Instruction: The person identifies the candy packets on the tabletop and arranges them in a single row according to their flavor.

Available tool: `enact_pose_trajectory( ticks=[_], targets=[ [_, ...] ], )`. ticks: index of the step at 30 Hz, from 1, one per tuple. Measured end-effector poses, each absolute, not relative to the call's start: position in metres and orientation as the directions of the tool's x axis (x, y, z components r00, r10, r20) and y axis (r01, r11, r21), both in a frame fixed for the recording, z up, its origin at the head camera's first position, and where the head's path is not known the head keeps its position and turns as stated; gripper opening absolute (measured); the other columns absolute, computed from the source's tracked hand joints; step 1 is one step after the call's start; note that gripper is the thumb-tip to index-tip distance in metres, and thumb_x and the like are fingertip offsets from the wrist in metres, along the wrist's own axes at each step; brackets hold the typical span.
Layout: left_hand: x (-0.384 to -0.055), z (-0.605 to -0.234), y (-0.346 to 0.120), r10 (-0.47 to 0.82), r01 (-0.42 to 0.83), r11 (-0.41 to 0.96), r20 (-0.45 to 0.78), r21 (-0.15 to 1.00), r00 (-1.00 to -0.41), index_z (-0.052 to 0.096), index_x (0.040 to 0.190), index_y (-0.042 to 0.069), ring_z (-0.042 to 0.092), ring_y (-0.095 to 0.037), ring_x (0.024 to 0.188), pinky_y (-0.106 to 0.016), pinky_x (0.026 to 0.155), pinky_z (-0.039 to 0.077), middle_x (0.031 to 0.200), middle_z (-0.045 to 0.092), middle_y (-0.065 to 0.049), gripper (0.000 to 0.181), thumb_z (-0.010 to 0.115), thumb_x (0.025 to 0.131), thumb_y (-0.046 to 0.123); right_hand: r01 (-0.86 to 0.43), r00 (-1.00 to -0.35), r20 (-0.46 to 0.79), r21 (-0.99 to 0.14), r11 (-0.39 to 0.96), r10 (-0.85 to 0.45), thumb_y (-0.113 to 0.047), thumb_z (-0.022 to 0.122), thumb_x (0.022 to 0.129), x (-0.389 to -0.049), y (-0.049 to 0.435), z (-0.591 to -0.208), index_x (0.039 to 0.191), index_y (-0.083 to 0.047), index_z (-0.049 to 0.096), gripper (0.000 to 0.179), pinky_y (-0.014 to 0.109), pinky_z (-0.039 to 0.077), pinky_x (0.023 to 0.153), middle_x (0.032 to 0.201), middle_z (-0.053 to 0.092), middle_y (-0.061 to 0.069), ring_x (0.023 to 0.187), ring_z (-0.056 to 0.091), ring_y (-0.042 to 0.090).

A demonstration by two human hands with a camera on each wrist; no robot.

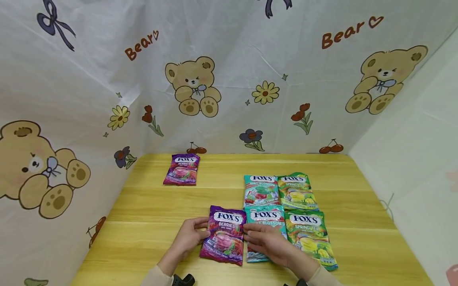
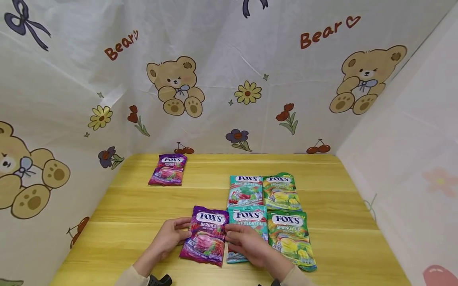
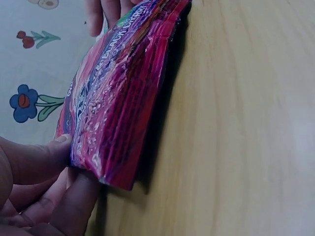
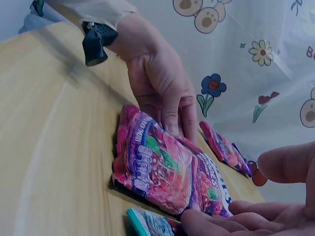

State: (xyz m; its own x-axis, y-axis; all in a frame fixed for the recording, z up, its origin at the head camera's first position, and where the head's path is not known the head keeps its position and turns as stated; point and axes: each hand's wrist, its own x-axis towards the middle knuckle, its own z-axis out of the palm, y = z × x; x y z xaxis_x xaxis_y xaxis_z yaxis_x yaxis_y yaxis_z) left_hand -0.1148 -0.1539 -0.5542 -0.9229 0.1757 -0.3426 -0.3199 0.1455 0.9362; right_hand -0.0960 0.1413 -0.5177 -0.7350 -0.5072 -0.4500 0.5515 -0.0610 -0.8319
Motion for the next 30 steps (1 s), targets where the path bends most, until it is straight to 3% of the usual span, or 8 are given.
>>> enact_pose_trajectory(
  ticks=[6, 11, 18, 24, 30],
  targets=[
    [-0.114, -0.553, -0.154, 0.168, -0.312, 0.147, -0.335, 0.939, -0.927, 0.051, 0.145, -0.011, 0.072, -0.017, 0.086, -0.033, 0.073, 0.065, 0.132, 0.063, -0.028, 0.053, 0.064, 0.094, -0.01, 0.559, -0.734, -0.465, -0.828, -0.05, -0.495, -0.022, 0.051, 0.108, -0.086, 0.131, -0.516, 0.159, 0.01, 0.021, 0.067, 0.056, 0.047, 0.112, 0.165, 0.018, 0.035, 0.139, 0.051, 0.039],
    [-0.112, -0.55, -0.154, 0.171, -0.305, 0.141, -0.327, 0.942, -0.929, 0.05, 0.145, -0.011, 0.071, -0.017, 0.085, -0.03, 0.066, 0.063, 0.135, 0.061, -0.03, 0.051, 0.059, 0.095, -0.011, 0.559, -0.754, -0.469, -0.826, -0.073, -0.46, -0.023, 0.054, 0.107, -0.076, 0.119, -0.513, 0.161, 0.008, 0.013, 0.075, 0.063, 0.048, 0.107, 0.165, 0.006, 0.037, 0.138, 0.049, 0.048],
    [-0.108, -0.549, -0.158, 0.194, -0.341, 0.088, -0.352, 0.936, -0.916, 0.046, 0.149, -0.008, 0.072, -0.023, 0.096, -0.04, 0.076, 0.065, 0.142, 0.055, -0.031, 0.049, 0.053, 0.101, -0.007, 0.545, -0.809, -0.457, -0.819, -0.18, -0.37, -0.017, 0.051, 0.106, -0.07, 0.106, -0.518, 0.162, 0.007, 0.008, 0.074, 0.054, 0.053, 0.105, 0.165, 0.011, 0.038, 0.124, 0.059, 0.033],
    [-0.106, -0.55, -0.158, 0.197, -0.328, 0.035, -0.329, 0.944, -0.924, 0.046, 0.148, -0.01, 0.071, -0.026, 0.104, -0.044, 0.085, 0.064, 0.143, 0.053, -0.033, 0.048, 0.05, 0.101, -0.008, 0.554, -0.808, -0.448, -0.798, -0.235, -0.383, -0.016, 0.049, 0.107, -0.072, 0.103, -0.524, 0.16, 0.01, 0.004, 0.074, 0.054, 0.053, 0.106, 0.164, 0.012, 0.038, 0.129, 0.059, 0.038],
    [-0.108, -0.55, -0.16, 0.214, -0.341, -0.009, -0.331, 0.94, -0.919, 0.045, 0.15, -0.008, 0.07, -0.027, 0.107, -0.046, 0.09, 0.063, 0.146, 0.05, -0.033, 0.048, 0.048, 0.102, -0.007, 0.565, -0.799, -0.432, -0.778, -0.275, -0.419, -0.018, 0.05, 0.107, -0.075, 0.104, -0.529, 0.16, 0.011, 0.006, 0.074, 0.053, 0.052, 0.107, 0.16, 0.029, 0.036, 0.128, 0.06, 0.035]
  ],
)
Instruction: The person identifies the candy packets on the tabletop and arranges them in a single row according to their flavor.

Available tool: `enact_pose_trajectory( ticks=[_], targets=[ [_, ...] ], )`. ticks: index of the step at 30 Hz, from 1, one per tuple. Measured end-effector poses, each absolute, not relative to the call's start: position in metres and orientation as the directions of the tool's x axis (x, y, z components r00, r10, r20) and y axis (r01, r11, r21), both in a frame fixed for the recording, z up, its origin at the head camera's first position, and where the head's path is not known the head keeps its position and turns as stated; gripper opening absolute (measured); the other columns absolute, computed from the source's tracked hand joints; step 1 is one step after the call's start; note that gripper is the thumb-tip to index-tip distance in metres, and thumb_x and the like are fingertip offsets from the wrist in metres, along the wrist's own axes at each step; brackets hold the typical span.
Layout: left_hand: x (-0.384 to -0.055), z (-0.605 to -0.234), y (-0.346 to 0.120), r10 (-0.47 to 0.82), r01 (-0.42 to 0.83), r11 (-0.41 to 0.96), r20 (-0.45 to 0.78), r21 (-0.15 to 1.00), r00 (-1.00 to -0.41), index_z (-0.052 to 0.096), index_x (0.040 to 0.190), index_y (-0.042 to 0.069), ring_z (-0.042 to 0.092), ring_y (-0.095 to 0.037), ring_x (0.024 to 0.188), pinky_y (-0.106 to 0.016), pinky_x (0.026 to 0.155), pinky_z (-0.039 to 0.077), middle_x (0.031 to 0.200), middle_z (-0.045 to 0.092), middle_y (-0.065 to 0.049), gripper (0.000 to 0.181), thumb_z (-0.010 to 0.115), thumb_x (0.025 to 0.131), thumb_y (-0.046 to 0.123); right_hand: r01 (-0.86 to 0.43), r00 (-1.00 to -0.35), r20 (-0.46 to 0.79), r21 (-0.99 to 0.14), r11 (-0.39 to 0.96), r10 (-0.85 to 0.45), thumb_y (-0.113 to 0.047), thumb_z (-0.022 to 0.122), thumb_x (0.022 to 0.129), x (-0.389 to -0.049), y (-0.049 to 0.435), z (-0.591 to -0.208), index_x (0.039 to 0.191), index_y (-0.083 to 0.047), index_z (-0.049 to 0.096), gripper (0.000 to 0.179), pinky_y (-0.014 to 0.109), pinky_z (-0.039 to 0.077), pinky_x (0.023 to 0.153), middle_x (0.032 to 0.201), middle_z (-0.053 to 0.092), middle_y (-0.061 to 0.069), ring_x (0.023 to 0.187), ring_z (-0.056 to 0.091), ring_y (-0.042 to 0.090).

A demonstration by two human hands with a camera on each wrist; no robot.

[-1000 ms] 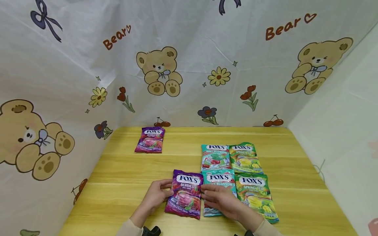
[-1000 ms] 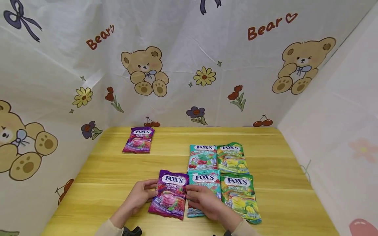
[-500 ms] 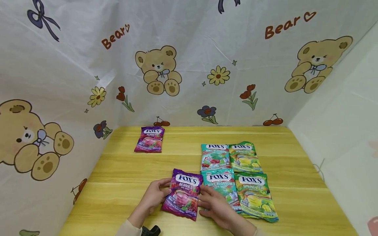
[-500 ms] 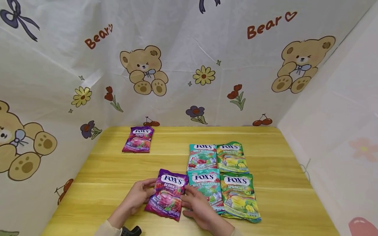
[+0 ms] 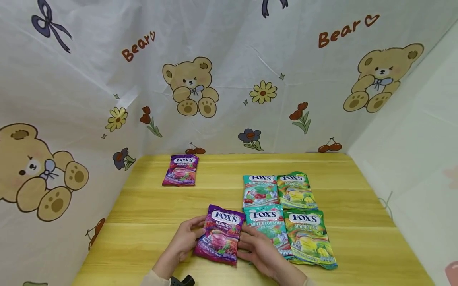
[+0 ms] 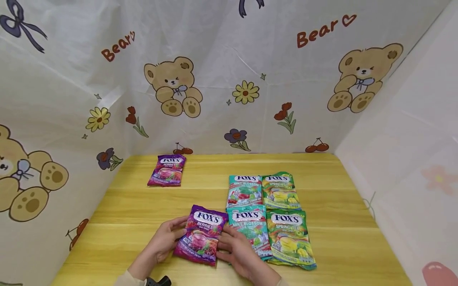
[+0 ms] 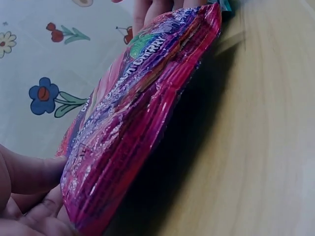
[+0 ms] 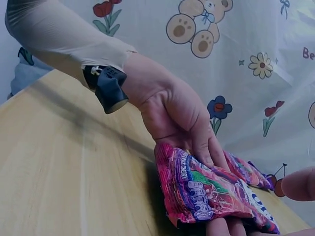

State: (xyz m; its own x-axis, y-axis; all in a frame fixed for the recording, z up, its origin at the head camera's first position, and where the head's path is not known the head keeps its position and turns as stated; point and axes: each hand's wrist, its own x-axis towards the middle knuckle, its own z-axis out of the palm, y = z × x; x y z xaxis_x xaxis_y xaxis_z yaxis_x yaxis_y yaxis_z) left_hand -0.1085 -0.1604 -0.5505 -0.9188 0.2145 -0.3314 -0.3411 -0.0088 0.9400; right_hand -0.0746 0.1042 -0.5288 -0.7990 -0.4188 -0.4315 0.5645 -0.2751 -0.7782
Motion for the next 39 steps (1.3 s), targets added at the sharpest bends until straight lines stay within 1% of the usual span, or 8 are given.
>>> enact_pose_trajectory(
  ticks=[6, 11, 14, 20, 23, 26, 31, 39],
  targets=[
    [-0.112, -0.552, -0.164, 0.256, -0.381, -0.097, -0.346, 0.92, -0.902, 0.038, 0.155, -0.006, 0.067, -0.025, 0.112, -0.048, 0.094, 0.061, 0.155, 0.042, -0.031, 0.05, 0.046, 0.106, -0.002, 0.537, -0.816, -0.389, -0.784, -0.312, -0.427, -0.015, 0.052, 0.106, -0.078, 0.105, -0.53, 0.162, 0.007, 0.006, 0.076, 0.052, 0.049, 0.112, 0.163, 0.022, 0.037, 0.132, 0.057, 0.04],
    [-0.114, -0.551, -0.161, 0.262, -0.388, -0.159, -0.341, 0.908, -0.903, 0.034, 0.158, -0.003, 0.066, -0.023, 0.116, -0.046, 0.098, 0.059, 0.158, 0.038, -0.029, 0.052, 0.045, 0.108, 0.002, 0.512, -0.836, -0.376, -0.796, -0.322, -0.4, -0.014, 0.061, 0.101, -0.08, 0.103, -0.527, 0.164, -0.001, 0.007, 0.084, 0.045, 0.05, 0.111, 0.165, 0.015, 0.037, 0.126, 0.062, 0.028],
    [-0.117, -0.55, -0.161, 0.245, -0.384, -0.175, -0.337, 0.907, -0.909, 0.034, 0.159, -0.001, 0.064, -0.023, 0.119, -0.044, 0.099, 0.059, 0.158, 0.037, -0.027, 0.052, 0.045, 0.108, 0.003, 0.503, -0.838, -0.368, -0.806, -0.312, -0.402, -0.017, 0.063, 0.101, -0.083, 0.101, -0.525, 0.166, -0.009, 0.008, 0.086, 0.045, 0.051, 0.107, 0.168, 0.015, 0.031, 0.127, 0.06, 0.028],
    [-0.125, -0.549, -0.16, 0.192, -0.375, -0.195, -0.34, 0.906, -0.921, 0.036, 0.159, 0.004, 0.062, -0.024, 0.121, -0.042, 0.101, 0.058, 0.158, 0.04, -0.025, 0.053, 0.049, 0.108, 0.005, 0.494, -0.837, -0.341, -0.806, -0.326, -0.427, -0.016, 0.062, 0.101, -0.091, 0.098, -0.524, 0.167, -0.021, 0.006, 0.086, 0.061, 0.048, 0.109, 0.172, 0.007, 0.022, 0.146, 0.04, 0.043],
    [-0.129, -0.551, -0.159, 0.184, -0.378, -0.22, -0.342, 0.899, -0.921, 0.037, 0.159, 0.006, 0.064, -0.023, 0.119, -0.041, 0.099, 0.059, 0.153, 0.046, -0.024, 0.054, 0.051, 0.108, 0.008, 0.481, -0.841, -0.318, -0.811, -0.334, -0.438, -0.016, 0.06, 0.102, -0.096, 0.097, -0.525, 0.168, -0.021, 0.004, 0.086, 0.067, 0.043, 0.11, 0.173, 0.003, 0.021, 0.152, 0.028, 0.048],
    [-0.133, -0.553, -0.158, 0.197, -0.386, -0.255, -0.343, 0.887, -0.918, 0.036, 0.161, 0.01, 0.065, -0.021, 0.117, -0.041, 0.099, 0.059, 0.151, 0.051, -0.021, 0.055, 0.052, 0.108, 0.014, 0.463, -0.847, -0.302, -0.823, -0.329, -0.437, -0.016, 0.059, 0.103, -0.101, 0.097, -0.526, 0.167, -0.021, 0.003, 0.085, 0.07, 0.041, 0.111, 0.173, 0.004, 0.021, 0.153, 0.025, 0.049],
    [-0.143, -0.555, -0.156, 0.236, -0.413, -0.305, -0.353, 0.858, -0.906, 0.035, 0.162, 0.018, 0.065, -0.02, 0.12, -0.042, 0.101, 0.058, 0.154, 0.048, -0.019, 0.056, 0.051, 0.109, 0.021, 0.441, -0.856, -0.287, -0.839, -0.317, -0.43, -0.017, 0.057, 0.105, -0.11, 0.096, -0.526, 0.167, -0.02, 0.001, 0.084, 0.071, 0.038, 0.113, 0.173, 0.003, 0.021, 0.152, 0.027, 0.048],
    [-0.165, -0.548, -0.158, 0.258, -0.433, -0.334, -0.36, 0.837, -0.896, 0.034, 0.163, 0.026, 0.063, -0.022, 0.123, -0.043, 0.101, 0.058, 0.161, 0.04, -0.02, 0.053, 0.047, 0.111, 0.026, 0.41, -0.874, -0.26, -0.849, -0.335, -0.41, -0.012, 0.055, 0.106, -0.131, 0.09, -0.52, 0.167, -0.027, 0.007, 0.08, 0.057, 0.044, 0.115, 0.172, 0.008, 0.023, 0.146, 0.043, 0.04]
  ],
)
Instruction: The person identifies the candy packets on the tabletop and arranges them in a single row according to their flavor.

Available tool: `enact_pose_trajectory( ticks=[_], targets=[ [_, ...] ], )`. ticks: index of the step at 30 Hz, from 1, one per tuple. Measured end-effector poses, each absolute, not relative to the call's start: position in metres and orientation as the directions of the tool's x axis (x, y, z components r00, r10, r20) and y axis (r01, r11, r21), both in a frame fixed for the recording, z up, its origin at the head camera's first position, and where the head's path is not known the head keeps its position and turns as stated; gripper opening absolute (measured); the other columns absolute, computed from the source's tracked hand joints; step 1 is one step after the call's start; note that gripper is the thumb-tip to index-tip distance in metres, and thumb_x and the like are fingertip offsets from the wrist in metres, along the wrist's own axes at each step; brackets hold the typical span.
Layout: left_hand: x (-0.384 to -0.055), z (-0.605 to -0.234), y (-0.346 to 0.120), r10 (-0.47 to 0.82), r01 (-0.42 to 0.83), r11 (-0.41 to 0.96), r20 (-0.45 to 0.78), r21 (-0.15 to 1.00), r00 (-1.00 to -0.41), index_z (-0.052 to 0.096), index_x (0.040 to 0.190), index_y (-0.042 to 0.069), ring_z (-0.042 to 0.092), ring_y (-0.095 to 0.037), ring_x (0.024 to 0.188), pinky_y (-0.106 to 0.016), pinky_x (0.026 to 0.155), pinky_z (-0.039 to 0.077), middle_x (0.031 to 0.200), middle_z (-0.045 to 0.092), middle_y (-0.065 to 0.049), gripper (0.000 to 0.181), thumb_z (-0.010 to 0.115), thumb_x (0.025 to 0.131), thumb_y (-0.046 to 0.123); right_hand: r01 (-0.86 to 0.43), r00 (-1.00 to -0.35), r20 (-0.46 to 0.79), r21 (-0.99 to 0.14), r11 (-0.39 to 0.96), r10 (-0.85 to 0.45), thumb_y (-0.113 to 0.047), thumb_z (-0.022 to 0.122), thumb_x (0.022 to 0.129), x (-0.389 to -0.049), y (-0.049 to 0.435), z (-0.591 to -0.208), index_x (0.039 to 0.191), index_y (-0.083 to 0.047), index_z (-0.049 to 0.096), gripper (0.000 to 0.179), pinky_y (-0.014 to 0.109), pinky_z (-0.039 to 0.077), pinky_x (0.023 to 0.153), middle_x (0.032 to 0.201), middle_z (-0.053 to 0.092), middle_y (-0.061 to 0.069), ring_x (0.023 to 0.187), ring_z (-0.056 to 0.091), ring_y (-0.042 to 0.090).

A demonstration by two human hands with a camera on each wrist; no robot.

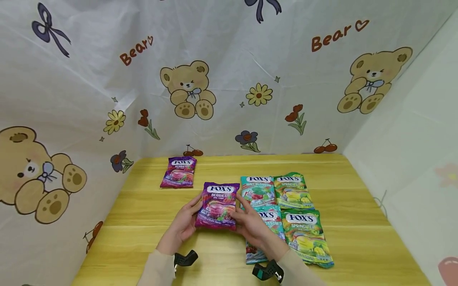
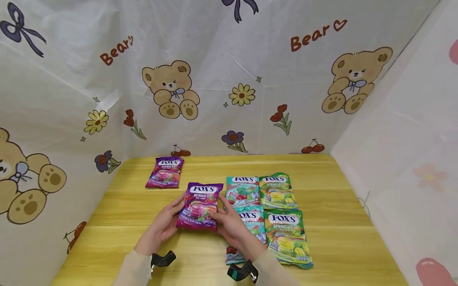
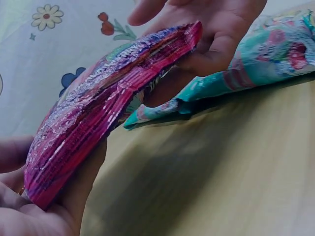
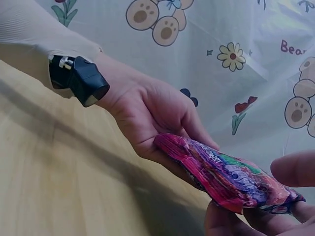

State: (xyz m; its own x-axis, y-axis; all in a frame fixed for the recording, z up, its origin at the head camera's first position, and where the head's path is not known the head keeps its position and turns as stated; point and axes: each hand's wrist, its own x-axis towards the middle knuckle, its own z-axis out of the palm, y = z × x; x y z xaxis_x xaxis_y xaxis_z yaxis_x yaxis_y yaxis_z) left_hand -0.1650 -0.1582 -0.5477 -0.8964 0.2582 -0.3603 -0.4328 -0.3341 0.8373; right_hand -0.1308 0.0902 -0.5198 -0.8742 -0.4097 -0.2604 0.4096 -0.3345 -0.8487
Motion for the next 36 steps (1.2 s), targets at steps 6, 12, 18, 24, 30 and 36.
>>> enact_pose_trajectory(
  ticks=[6, 12, 18, 24, 30, 36],
  targets=[
    [-0.18, -0.542, -0.161, 0.253, -0.427, -0.352, -0.354, 0.833, -0.9, 0.037, 0.161, 0.031, 0.06, -0.024, 0.127, -0.041, 0.101, 0.058, 0.163, 0.038, -0.017, 0.05, 0.045, 0.112, 0.029, 0.372, -0.895, -0.229, -0.856, -0.358, -0.383, -0.002, 0.051, 0.105, -0.148, 0.079, -0.519, 0.168, -0.026, 0.005, 0.081, 0.04, 0.047, 0.113, 0.162, 0.037, 0.026, 0.126, 0.061, 0.02],
    [-0.194, -0.542, -0.163, 0.263, -0.428, -0.401, -0.346, 0.81, -0.901, 0.037, 0.161, 0.035, 0.061, -0.021, 0.125, -0.038, 0.097, 0.06, 0.163, 0.038, -0.015, 0.049, 0.042, 0.112, 0.027, 0.37, -0.909, -0.241, -0.843, -0.39, -0.34, 0.006, 0.049, 0.103, -0.162, 0.068, -0.52, 0.168, -0.021, 0.005, 0.083, 0.041, 0.048, 0.114, 0.157, 0.043, 0.029, 0.129, 0.062, 0.028],
    [-0.21, -0.543, -0.167, 0.27, -0.411, -0.43, -0.32, 0.804, -0.908, 0.035, 0.161, 0.036, 0.061, -0.021, 0.126, -0.035, 0.095, 0.06, 0.164, 0.036, -0.014, 0.05, 0.041, 0.113, 0.029, 0.383, -0.912, -0.272, -0.834, -0.397, -0.308, 0.003, 0.049, 0.104, -0.179, 0.058, -0.523, 0.167, -0.018, 0.017, 0.074, 0.051, 0.042, 0.119, 0.157, 0.043, 0.027, 0.134, 0.057, 0.033],
    [-0.224, -0.543, -0.169, 0.266, -0.41, -0.422, -0.322, 0.808, -0.908, 0.029, 0.164, 0.033, 0.046, -0.027, 0.142, -0.037, 0.102, 0.057, 0.167, 0.033, -0.011, 0.051, 0.038, 0.113, 0.029, 0.423, -0.895, -0.305, -0.809, -0.407, -0.324, 0.002, 0.049, 0.105, -0.192, 0.053, -0.53, 0.166, -0.022, 0.021, 0.071, 0.055, 0.048, 0.112, 0.161, 0.04, 0.024, 0.135, 0.053, 0.037],
    [-0.237, -0.542, -0.171, 0.232, -0.429, -0.414, -0.362, 0.803, -0.903, 0.021, 0.166, 0.022, 0.038, -0.03, 0.149, -0.049, 0.12, 0.04, 0.167, 0.033, -0.013, 0.056, 0.038, 0.113, 0.029, 0.466, -0.879, -0.349, -0.776, -0.425, -0.326, -0.001, 0.049, 0.106, -0.209, 0.048, -0.538, 0.166, -0.027, 0.022, 0.07, 0.046, 0.057, 0.101, 0.161, 0.04, 0.019, 0.128, 0.055, 0.032],
    [-0.253, -0.546, -0.176, 0.202, -0.448, -0.424, -0.4, 0.787, -0.894, 0.019, 0.167, 0.019, 0.035, -0.03, 0.15, -0.053, 0.125, 0.031, 0.168, 0.031, -0.013, 0.058, 0.04, 0.113, 0.025, 0.484, -0.873, -0.378, -0.757, -0.439, -0.309, 0.0, 0.049, 0.106, -0.224, 0.042, -0.54, 0.165, -0.029, 0.025, 0.07, 0.046, 0.058, 0.102, 0.163, 0.038, 0.017, 0.136, 0.052, 0.037]
  ],
)
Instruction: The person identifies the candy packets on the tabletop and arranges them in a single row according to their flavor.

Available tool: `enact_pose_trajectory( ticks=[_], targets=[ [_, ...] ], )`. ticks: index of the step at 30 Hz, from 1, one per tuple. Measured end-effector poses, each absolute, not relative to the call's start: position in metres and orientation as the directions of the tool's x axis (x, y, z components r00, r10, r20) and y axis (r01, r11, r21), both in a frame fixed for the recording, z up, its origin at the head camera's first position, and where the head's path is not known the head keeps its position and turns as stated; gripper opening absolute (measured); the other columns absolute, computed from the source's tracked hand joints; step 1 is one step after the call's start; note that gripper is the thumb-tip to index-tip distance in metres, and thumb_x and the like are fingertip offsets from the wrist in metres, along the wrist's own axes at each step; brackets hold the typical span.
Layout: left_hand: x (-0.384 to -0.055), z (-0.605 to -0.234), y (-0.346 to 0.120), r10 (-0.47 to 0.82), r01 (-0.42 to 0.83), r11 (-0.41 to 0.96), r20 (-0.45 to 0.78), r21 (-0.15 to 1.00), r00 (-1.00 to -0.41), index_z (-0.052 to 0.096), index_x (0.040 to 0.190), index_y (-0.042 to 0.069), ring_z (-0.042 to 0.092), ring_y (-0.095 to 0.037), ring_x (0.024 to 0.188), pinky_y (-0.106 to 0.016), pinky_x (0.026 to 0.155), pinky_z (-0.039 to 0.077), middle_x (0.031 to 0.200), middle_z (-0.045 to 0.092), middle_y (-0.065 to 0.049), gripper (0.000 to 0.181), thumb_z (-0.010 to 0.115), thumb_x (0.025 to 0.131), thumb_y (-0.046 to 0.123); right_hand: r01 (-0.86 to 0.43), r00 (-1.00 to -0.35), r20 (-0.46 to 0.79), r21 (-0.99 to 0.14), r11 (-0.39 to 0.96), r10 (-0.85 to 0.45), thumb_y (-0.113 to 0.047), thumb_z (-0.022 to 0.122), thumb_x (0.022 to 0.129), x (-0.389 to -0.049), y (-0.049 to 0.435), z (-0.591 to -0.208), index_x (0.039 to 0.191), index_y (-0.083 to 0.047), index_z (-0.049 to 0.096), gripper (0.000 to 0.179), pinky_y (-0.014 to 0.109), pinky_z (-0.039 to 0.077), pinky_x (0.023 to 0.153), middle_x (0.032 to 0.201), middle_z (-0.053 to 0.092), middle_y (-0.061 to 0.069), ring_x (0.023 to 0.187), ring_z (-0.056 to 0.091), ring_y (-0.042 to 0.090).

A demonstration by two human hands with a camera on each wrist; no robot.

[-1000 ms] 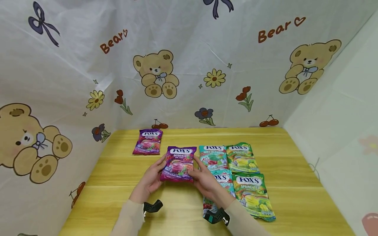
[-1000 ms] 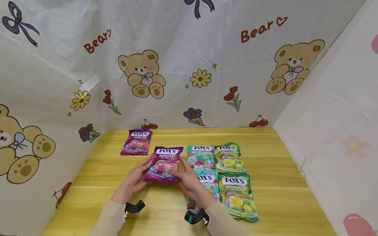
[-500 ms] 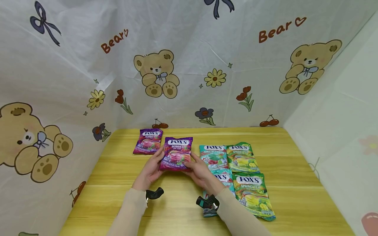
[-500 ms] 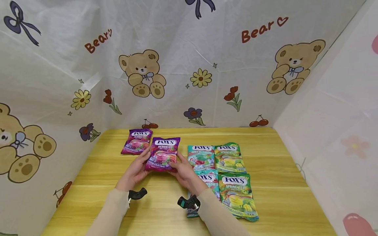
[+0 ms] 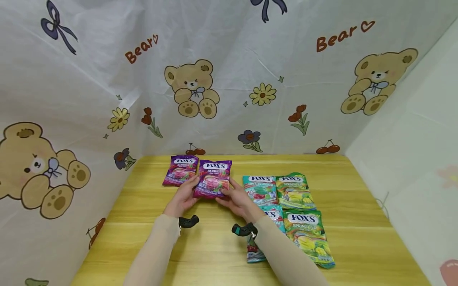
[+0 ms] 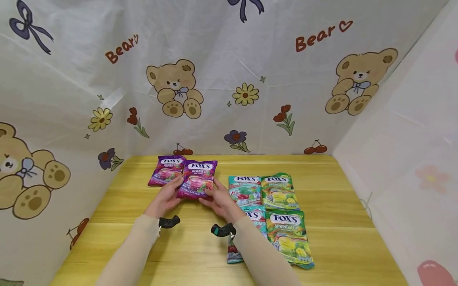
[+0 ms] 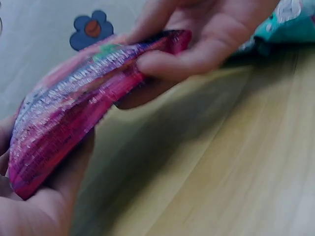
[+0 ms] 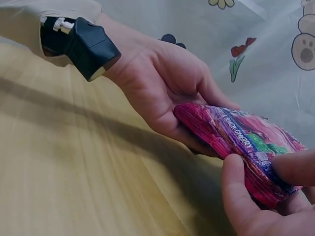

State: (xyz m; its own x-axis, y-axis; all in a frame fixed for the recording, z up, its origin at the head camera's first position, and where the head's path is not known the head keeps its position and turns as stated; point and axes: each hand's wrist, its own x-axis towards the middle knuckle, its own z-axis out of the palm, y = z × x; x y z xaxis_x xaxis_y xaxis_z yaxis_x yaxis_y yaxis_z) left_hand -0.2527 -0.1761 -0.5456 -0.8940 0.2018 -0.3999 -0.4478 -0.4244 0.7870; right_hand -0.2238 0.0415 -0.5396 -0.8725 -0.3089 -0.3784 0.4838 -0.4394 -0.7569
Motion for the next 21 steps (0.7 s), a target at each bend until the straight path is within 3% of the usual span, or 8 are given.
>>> enact_pose_trajectory(
  ticks=[7, 15, 21],
  targets=[
    [-0.272, -0.55, -0.177, 0.121, -0.424, -0.41, -0.413, 0.807, -0.903, 0.03, 0.164, 0.02, 0.039, -0.031, 0.149, -0.052, 0.123, 0.034, 0.168, 0.032, -0.011, 0.055, 0.045, 0.111, 0.023, 0.488, -0.872, -0.394, -0.755, -0.438, -0.292, 0.002, 0.049, 0.105, -0.243, 0.034, -0.539, 0.165, -0.028, 0.027, 0.07, 0.043, 0.057, 0.103, 0.161, 0.041, 0.018, 0.136, 0.053, 0.036],
    [-0.292, -0.547, -0.178, 0.027, -0.436, -0.295, -0.449, 0.85, -0.893, 0.044, 0.158, 0.022, 0.044, -0.03, 0.146, -0.05, 0.121, 0.039, 0.167, 0.035, -0.008, 0.049, 0.051, 0.11, 0.024, 0.497, -0.868, -0.431, -0.767, -0.407, -0.247, 0.002, 0.049, 0.106, -0.26, 0.026, -0.539, 0.164, -0.03, 0.028, 0.07, 0.043, 0.056, 0.105, 0.16, 0.042, 0.016, 0.134, 0.053, 0.035],
    [-0.306, -0.542, -0.181, 0.006, -0.457, -0.204, -0.466, 0.866, -0.885, 0.043, 0.158, 0.022, 0.035, -0.032, 0.15, -0.051, 0.125, 0.033, 0.173, 0.021, -0.006, 0.048, 0.042, 0.111, 0.015, 0.488, -0.873, -0.437, -0.776, -0.399, -0.216, 0.004, 0.049, 0.105, -0.273, 0.021, -0.539, 0.165, -0.026, 0.027, 0.071, 0.046, 0.053, 0.108, 0.16, 0.042, 0.015, 0.137, 0.052, 0.035]
  ],
)
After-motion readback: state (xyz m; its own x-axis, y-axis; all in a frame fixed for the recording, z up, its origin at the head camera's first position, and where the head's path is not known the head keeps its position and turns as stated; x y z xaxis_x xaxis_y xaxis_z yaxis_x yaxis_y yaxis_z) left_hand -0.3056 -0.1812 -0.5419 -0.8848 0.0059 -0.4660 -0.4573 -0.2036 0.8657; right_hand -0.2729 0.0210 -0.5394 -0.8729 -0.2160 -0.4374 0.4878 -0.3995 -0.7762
